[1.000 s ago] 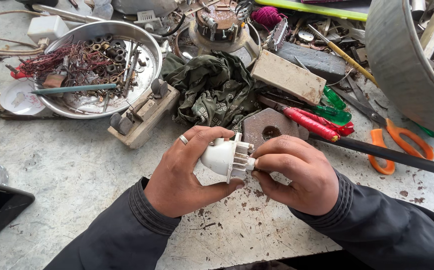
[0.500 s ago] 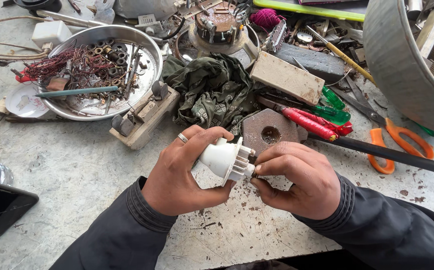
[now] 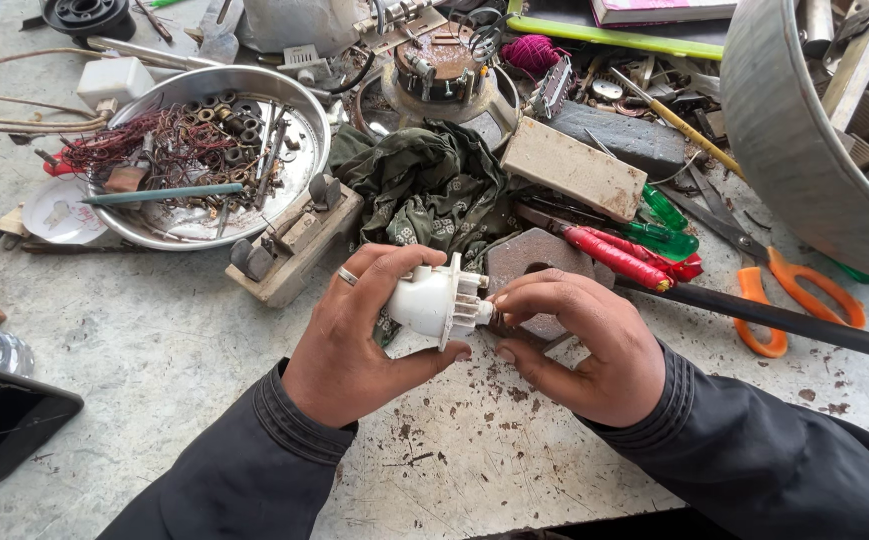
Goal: The person uses pliers and a hammer to disassemble and modify a white plastic electrical component. They repeatedly strike the component with a hammer and use pliers to pull out internal parts, then inspect the modified piece.
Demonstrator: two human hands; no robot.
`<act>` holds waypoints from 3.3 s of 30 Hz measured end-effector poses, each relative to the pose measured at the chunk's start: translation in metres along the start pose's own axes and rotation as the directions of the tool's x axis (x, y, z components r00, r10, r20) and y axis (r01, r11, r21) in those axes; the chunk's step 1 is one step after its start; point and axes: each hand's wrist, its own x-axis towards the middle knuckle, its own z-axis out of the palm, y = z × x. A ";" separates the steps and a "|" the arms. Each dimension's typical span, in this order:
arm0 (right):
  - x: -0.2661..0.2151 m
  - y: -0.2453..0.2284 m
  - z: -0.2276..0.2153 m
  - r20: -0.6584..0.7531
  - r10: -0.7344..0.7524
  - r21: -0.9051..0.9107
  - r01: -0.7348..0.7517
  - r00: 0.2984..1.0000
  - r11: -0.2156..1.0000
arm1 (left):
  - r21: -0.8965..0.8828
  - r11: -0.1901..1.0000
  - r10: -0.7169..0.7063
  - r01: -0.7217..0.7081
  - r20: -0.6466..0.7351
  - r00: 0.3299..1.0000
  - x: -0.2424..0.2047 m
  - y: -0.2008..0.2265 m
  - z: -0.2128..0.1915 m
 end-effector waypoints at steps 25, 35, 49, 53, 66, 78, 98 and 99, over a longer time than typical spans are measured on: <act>0.001 0.000 -0.005 0.003 -0.090 -0.117 0.089 0.996 0.989 | -0.210 0.926 -0.309 0.315 0.060 0.949 -0.004 -0.005 0.006; -0.007 0.009 0.002 0.062 0.224 0.283 -0.232 0.973 0.931 | -0.162 0.961 -0.209 0.225 0.109 0.972 -0.002 0.006 0.006; -0.003 0.000 0.001 -0.060 -0.112 -0.155 0.102 0.992 0.983 | -0.439 0.815 -0.304 0.377 0.229 0.925 -0.006 -0.003 0.012; -0.014 0.020 0.004 0.020 0.228 0.166 -0.228 0.973 0.959 | -0.302 0.925 -0.201 0.232 0.132 0.971 -0.006 -0.004 0.015; -0.009 -0.002 0.000 -0.051 -0.217 -0.189 0.203 0.975 0.961 | -0.433 0.849 -0.199 0.302 0.268 0.943 -0.007 0.005 0.004; -0.010 0.020 0.009 0.071 0.395 0.293 -0.397 0.916 0.870 | -0.141 0.990 0.017 -0.004 0.091 0.996 -0.005 0.006 0.005; -0.013 0.018 0.004 -0.027 0.046 0.024 -0.045 0.999 0.999 | -0.111 0.994 -0.001 0.010 0.081 0.997 -0.009 0.006 0.002; -0.014 0.019 0.003 -0.016 0.027 0.033 -0.027 0.999 0.999 | -0.115 0.993 0.008 0.001 0.075 0.997 -0.009 0.007 0.002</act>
